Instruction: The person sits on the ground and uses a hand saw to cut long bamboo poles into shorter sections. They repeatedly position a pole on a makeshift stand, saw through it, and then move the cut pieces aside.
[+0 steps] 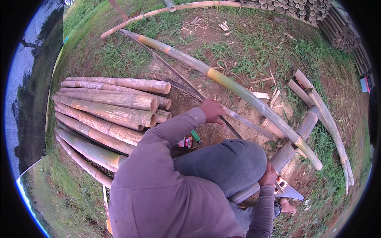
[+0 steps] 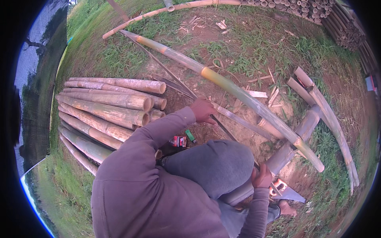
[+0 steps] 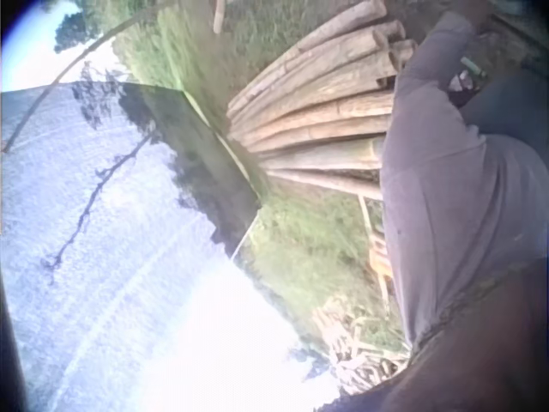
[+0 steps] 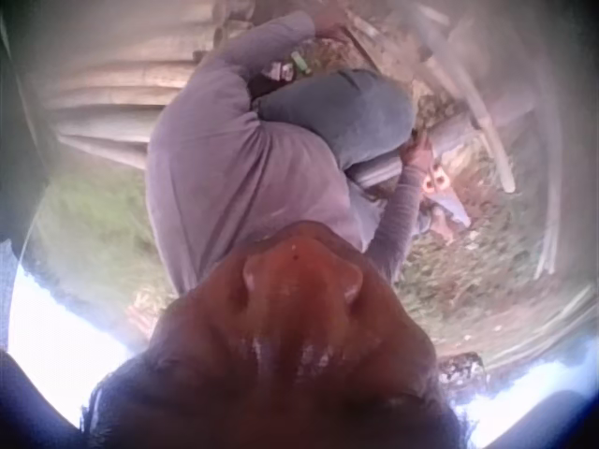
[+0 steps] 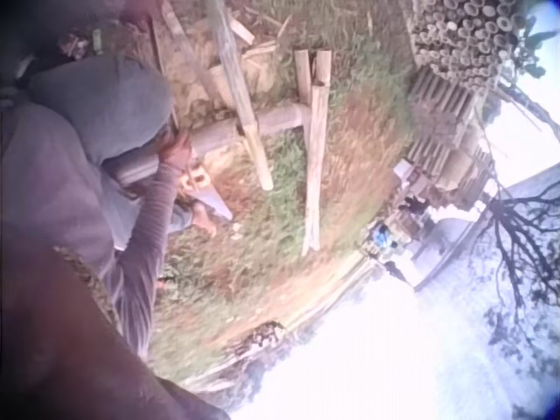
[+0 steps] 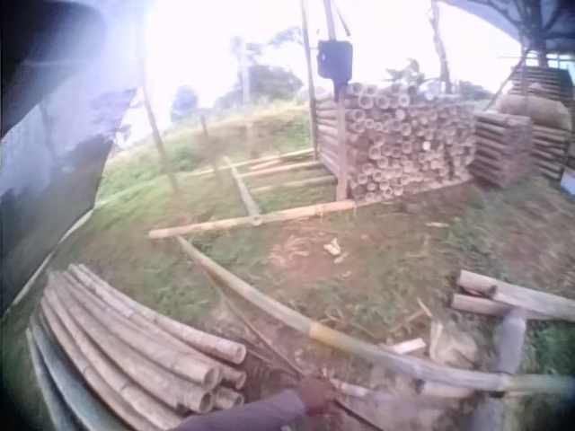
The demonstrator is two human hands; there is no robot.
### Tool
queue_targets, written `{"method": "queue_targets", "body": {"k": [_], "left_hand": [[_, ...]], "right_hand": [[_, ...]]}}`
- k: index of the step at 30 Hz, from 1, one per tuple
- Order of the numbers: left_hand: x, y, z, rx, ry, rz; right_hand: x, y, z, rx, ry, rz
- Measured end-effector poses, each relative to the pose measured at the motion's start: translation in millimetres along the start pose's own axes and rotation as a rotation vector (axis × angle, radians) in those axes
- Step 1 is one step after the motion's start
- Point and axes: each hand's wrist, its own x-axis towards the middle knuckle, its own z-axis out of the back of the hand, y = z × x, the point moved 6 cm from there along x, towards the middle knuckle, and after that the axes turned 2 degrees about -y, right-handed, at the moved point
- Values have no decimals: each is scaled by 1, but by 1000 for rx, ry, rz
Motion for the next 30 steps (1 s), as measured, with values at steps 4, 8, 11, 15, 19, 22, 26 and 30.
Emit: {"method": "queue_targets", "body": {"k": [4,8,11,15,19,22,26,30], "left_hand": [[-3,11,21,61,-377,-67],[-12,13,34,74,-525,-65],[-16,12,44,84,-554,-27],[-17,5,65,61,-605,-27],[-19,1,64,51,-617,-3],[-9,-2,56,-41,-255,97],[36,20,62,-230,-53,248],[112,55,27,120,-56,183]], "right_hand": [[9,-6,8,51,-26,33],[25,12,22,71,-89,52],[30,19,28,116,-115,74],[32,19,38,73,-198,165],[30,18,40,62,-177,170],[28,12,40,67,-189,168],[22,-2,30,38,-128,147],[22,1,28,30,-178,191]]}}
